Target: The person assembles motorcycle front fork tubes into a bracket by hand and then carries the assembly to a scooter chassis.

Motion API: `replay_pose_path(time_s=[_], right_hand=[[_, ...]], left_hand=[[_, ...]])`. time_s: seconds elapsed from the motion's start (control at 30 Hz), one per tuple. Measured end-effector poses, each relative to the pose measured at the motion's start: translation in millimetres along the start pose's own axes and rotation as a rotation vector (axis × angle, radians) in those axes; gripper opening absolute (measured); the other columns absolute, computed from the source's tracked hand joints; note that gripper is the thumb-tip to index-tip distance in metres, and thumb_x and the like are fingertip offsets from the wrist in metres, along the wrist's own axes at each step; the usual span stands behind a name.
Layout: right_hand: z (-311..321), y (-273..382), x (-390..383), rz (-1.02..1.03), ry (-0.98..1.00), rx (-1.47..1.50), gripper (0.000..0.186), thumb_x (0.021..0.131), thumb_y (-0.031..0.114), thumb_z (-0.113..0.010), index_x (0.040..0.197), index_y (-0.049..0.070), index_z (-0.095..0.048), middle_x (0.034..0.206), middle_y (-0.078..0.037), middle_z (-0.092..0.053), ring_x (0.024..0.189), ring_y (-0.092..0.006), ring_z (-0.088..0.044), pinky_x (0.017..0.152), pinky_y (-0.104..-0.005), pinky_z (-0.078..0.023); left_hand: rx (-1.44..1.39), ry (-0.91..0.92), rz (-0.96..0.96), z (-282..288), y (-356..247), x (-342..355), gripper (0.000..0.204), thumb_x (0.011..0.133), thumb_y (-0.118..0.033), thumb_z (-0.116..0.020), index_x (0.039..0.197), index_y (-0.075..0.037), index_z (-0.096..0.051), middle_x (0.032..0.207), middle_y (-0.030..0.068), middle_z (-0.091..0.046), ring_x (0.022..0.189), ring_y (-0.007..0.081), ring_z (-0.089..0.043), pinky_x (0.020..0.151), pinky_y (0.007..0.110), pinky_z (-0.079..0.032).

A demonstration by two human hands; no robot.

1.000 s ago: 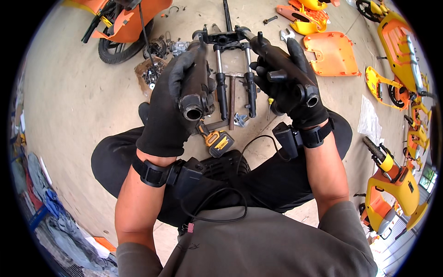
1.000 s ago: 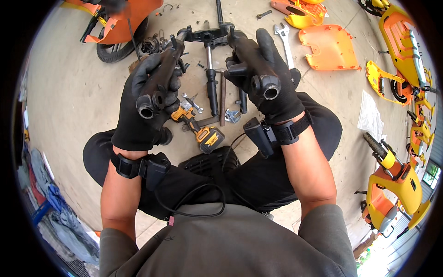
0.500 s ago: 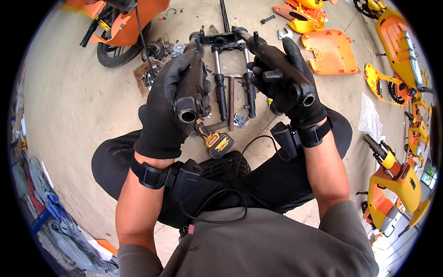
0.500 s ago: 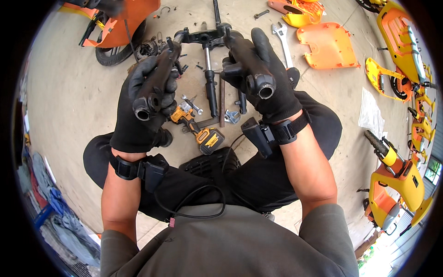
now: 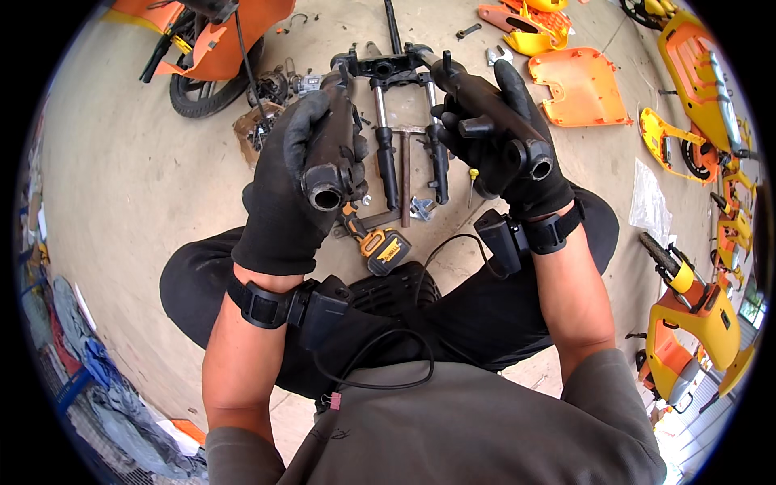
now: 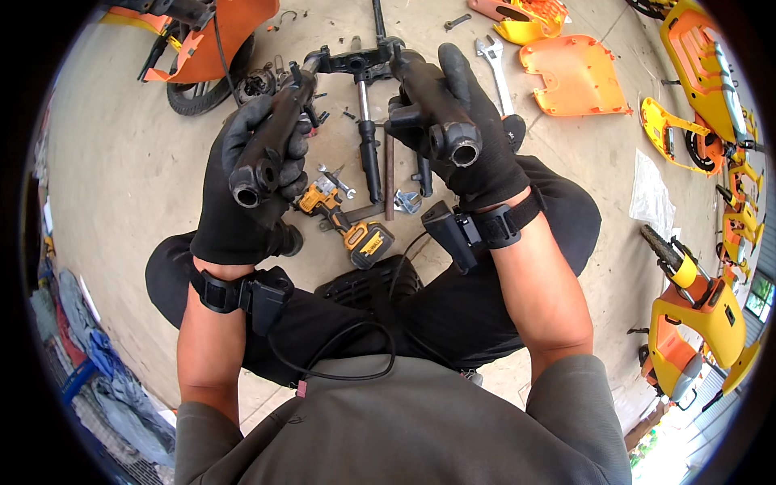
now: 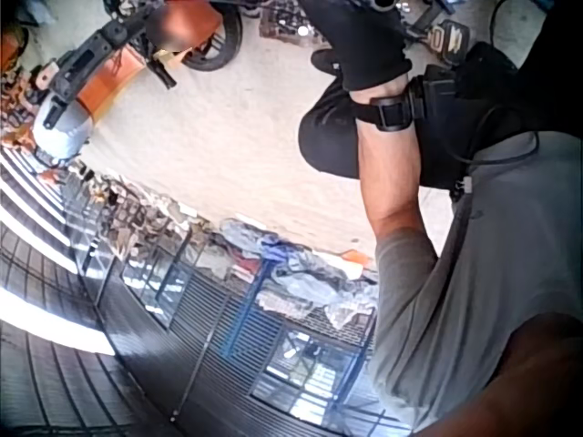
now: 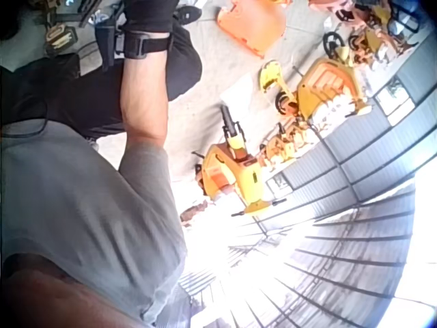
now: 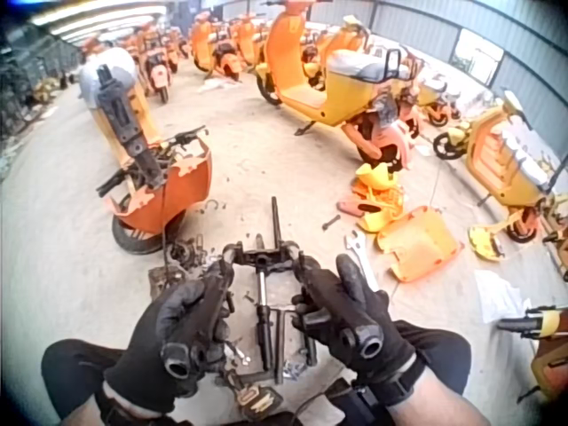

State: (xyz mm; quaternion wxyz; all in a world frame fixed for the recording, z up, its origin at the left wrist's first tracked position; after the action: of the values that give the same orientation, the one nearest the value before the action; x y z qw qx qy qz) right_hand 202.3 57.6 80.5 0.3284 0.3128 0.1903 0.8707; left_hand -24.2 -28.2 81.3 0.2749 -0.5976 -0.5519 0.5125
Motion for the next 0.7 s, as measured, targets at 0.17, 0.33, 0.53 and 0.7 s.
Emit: replay_pose_path(time_s=[0.17,0.33,0.53,0.7], right_hand=[[-1,-1,2,-0.004,0.024,-0.041,0.058,0.084,0.000,-0.073,0.139,0.005,-0.057,0.102,-0.005,-0.070,0.090,-0.0143,-0.068,0.097,-0.0279,-0.049],[-12,-19,-11,-0.364,0.012,0.396,0.062,0.078,0.007,-0.083,0.135,0.010,-0.060,0.115,-0.011,-0.070,0.092,-0.0274,-0.070,0.093,-0.0335,-0.051],[-16,-21,-13,-0.539,-0.035,0.545,0.062,0.077,0.004,-0.084,0.135,0.010,-0.061,0.120,-0.011,-0.070,0.099,-0.0250,-0.070,0.100,-0.0334,-0.048],[-17,-18,-11,-0.599,-0.004,0.652,0.061,0.081,0.002,-0.080,0.138,0.008,-0.059,0.123,-0.010,-0.069,0.102,-0.0222,-0.069,0.103,-0.0326,-0.047]], left_hand=[[0.187,-0.015,-0.078,0,-1,-1,0.037,0.106,-0.019,-0.050,0.139,-0.003,-0.049,0.096,0.0093,-0.062,0.070,0.0109,-0.056,0.061,0.024,-0.047],[0.315,0.030,-0.270,3,-1,-1,0.037,0.105,-0.018,-0.052,0.139,-0.004,-0.049,0.099,0.0096,-0.063,0.073,0.0107,-0.057,0.063,0.024,-0.048],[0.561,0.050,-0.436,7,-2,-2,0.039,0.102,-0.010,-0.054,0.139,-0.003,-0.049,0.103,0.0094,-0.063,0.078,0.0104,-0.059,0.065,0.023,-0.050],[0.800,0.049,-0.653,11,-3,-5,0.041,0.099,-0.004,-0.057,0.140,-0.002,-0.048,0.106,0.0091,-0.063,0.083,0.0101,-0.061,0.066,0.023,-0.053]])
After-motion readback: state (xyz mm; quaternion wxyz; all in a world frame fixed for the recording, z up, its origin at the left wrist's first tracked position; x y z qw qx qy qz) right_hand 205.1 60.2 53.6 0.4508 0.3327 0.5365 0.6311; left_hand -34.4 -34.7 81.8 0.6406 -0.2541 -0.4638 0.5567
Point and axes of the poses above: each hand's wrist, its own x-axis towards the middle knuckle, its own z-axis out of the back of the hand, y = z × x, the point moved 5 cm from there along x, towards the middle knuckle
